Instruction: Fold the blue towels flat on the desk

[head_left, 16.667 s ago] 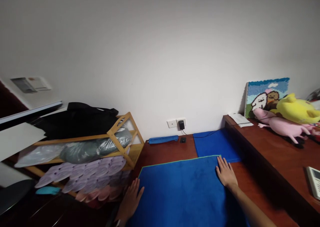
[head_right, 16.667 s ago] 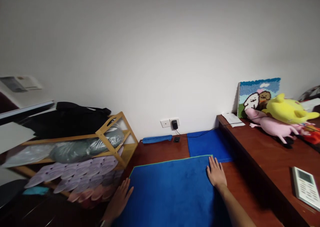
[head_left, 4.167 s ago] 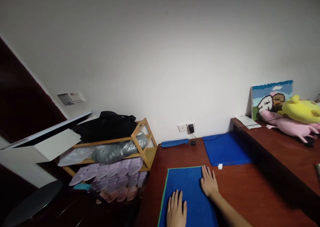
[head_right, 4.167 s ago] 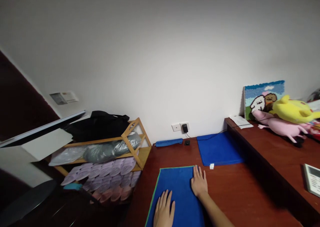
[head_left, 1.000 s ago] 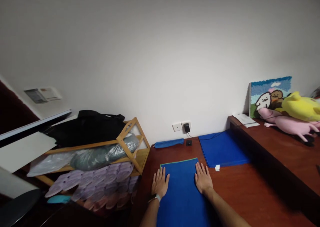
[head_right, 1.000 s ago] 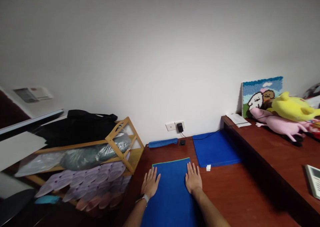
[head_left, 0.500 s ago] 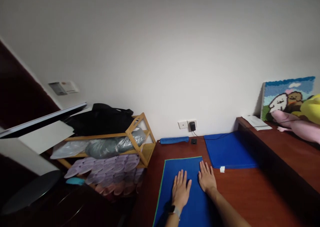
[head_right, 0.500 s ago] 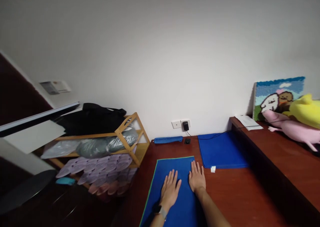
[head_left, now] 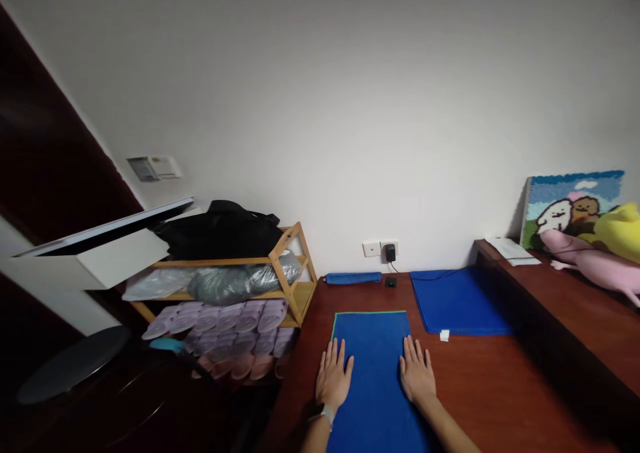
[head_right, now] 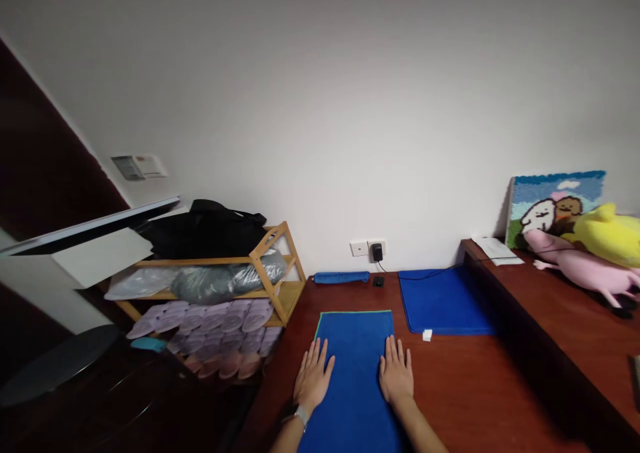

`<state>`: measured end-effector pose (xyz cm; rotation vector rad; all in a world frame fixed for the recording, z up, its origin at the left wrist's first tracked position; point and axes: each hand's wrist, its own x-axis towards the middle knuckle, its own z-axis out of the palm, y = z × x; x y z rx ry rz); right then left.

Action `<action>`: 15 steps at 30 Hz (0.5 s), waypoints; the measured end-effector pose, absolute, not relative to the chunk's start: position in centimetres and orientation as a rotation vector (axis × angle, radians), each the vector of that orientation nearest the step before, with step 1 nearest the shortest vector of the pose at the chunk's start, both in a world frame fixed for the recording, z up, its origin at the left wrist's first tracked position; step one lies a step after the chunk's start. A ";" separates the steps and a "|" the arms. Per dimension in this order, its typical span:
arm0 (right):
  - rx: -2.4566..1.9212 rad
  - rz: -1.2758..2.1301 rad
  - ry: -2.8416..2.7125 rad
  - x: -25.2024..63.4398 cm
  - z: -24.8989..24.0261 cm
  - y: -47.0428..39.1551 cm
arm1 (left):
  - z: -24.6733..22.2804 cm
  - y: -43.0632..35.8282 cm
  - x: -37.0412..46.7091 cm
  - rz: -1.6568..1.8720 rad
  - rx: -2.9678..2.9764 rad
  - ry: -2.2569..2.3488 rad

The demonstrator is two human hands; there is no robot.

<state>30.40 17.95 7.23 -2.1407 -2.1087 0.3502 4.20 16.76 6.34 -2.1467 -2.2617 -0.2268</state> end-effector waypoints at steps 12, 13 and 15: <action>-2.137 0.394 -2.113 30.6 8.0 17.6 | 6.8 17.8 4.2 -0.177 -2.112 -2.239; -2.133 0.400 -2.114 30.6 8.0 17.6 | 6.9 17.8 4.6 -0.181 -2.112 -2.219; -2.123 0.403 -2.110 30.6 8.0 17.6 | 6.9 17.8 6.5 -0.230 -2.156 -2.141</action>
